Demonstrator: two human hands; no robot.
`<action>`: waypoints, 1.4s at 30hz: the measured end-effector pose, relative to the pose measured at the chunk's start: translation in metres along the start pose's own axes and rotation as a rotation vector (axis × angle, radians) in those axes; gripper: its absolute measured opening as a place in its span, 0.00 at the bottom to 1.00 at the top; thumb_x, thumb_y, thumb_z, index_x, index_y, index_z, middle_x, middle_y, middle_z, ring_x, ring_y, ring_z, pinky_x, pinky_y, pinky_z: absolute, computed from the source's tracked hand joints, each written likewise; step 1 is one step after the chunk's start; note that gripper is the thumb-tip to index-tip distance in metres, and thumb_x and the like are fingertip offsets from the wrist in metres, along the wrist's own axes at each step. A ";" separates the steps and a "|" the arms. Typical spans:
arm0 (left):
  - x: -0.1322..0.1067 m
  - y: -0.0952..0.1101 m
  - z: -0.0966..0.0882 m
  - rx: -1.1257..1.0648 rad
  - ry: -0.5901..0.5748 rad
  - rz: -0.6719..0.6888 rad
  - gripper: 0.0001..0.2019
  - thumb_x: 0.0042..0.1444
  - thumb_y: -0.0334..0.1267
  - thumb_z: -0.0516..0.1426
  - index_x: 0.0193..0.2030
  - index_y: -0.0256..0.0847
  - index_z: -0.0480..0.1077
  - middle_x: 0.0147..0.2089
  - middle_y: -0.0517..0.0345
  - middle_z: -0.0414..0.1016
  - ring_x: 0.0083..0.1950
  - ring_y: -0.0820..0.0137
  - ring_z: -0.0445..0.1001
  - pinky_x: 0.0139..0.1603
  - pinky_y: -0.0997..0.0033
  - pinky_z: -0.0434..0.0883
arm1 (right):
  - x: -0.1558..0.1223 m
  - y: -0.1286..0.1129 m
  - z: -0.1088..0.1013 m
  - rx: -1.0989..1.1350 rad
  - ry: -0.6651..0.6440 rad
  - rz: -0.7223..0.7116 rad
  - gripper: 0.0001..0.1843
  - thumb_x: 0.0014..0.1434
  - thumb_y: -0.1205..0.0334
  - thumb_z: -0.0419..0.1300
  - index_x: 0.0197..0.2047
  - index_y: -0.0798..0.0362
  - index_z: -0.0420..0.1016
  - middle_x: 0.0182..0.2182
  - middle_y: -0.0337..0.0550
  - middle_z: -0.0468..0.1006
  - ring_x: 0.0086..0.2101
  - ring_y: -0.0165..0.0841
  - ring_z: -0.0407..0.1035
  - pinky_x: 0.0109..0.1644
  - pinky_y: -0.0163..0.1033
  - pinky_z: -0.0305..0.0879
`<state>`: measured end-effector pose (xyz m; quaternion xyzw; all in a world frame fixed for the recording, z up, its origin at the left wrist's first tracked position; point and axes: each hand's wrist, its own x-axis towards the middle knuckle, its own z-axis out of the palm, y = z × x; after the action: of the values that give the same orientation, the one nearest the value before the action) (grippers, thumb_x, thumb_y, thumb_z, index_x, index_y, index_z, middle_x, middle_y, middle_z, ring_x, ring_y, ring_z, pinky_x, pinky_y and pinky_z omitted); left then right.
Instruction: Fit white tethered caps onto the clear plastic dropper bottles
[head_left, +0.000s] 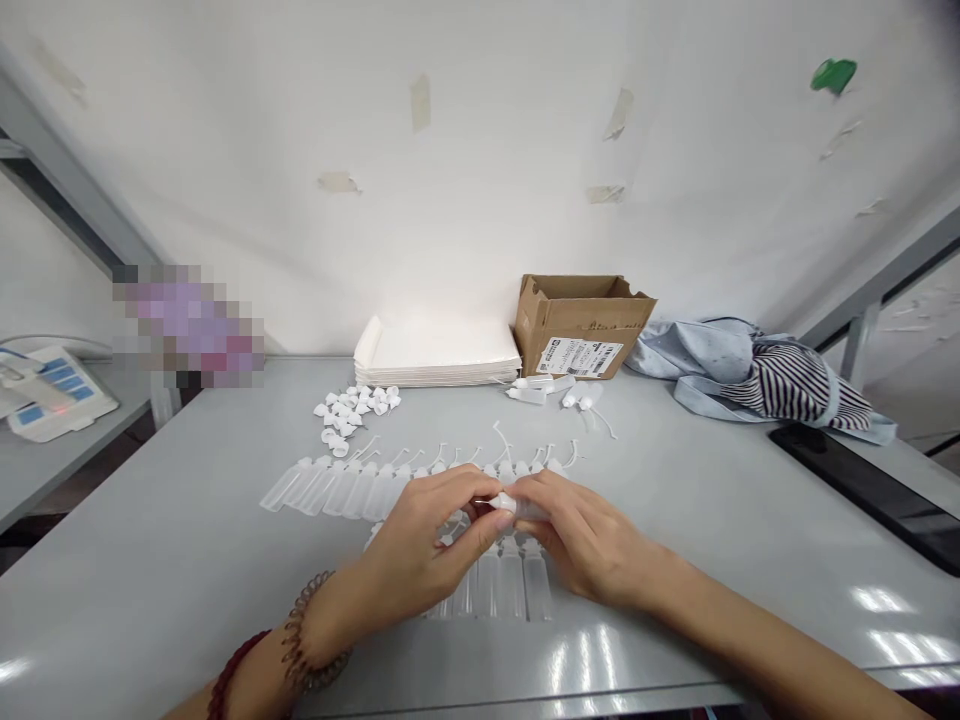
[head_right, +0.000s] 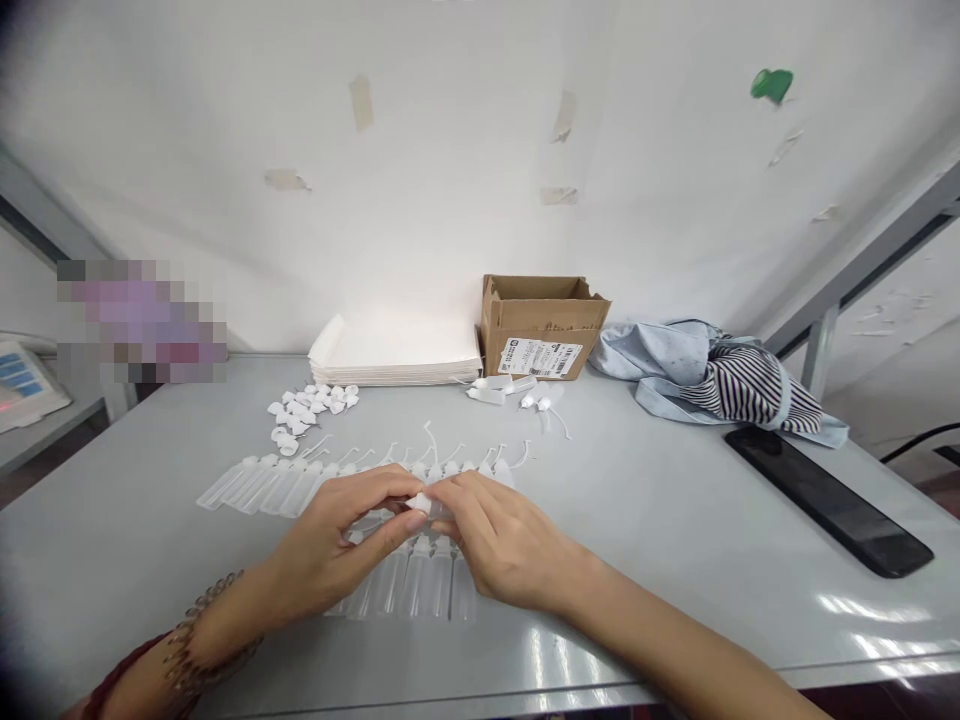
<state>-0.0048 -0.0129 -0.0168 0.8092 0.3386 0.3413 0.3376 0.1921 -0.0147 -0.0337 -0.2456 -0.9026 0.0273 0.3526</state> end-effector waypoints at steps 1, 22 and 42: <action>0.000 0.000 0.000 -0.003 -0.002 -0.008 0.07 0.60 0.35 0.52 0.38 0.38 0.71 0.33 0.57 0.73 0.34 0.72 0.69 0.36 0.74 0.66 | 0.001 0.000 0.000 0.003 0.001 0.001 0.12 0.64 0.71 0.47 0.51 0.61 0.59 0.34 0.50 0.73 0.33 0.33 0.67 0.34 0.37 0.69; 0.001 0.007 -0.003 -0.047 -0.074 -0.177 0.09 0.61 0.39 0.50 0.34 0.40 0.67 0.29 0.61 0.70 0.31 0.73 0.68 0.29 0.76 0.64 | 0.004 -0.008 -0.011 0.329 -0.177 0.298 0.09 0.64 0.67 0.49 0.48 0.53 0.60 0.35 0.44 0.75 0.33 0.31 0.70 0.35 0.36 0.68; 0.001 0.006 0.002 -0.120 -0.162 -0.276 0.15 0.62 0.40 0.48 0.25 0.39 0.63 0.20 0.65 0.63 0.23 0.76 0.63 0.24 0.78 0.60 | 0.002 0.000 -0.001 -0.077 -0.011 -0.055 0.08 0.63 0.73 0.46 0.43 0.57 0.62 0.27 0.43 0.72 0.26 0.31 0.63 0.27 0.33 0.62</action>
<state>-0.0006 -0.0158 -0.0124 0.7583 0.3972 0.2451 0.4551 0.1912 -0.0143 -0.0318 -0.2339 -0.9113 -0.0158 0.3384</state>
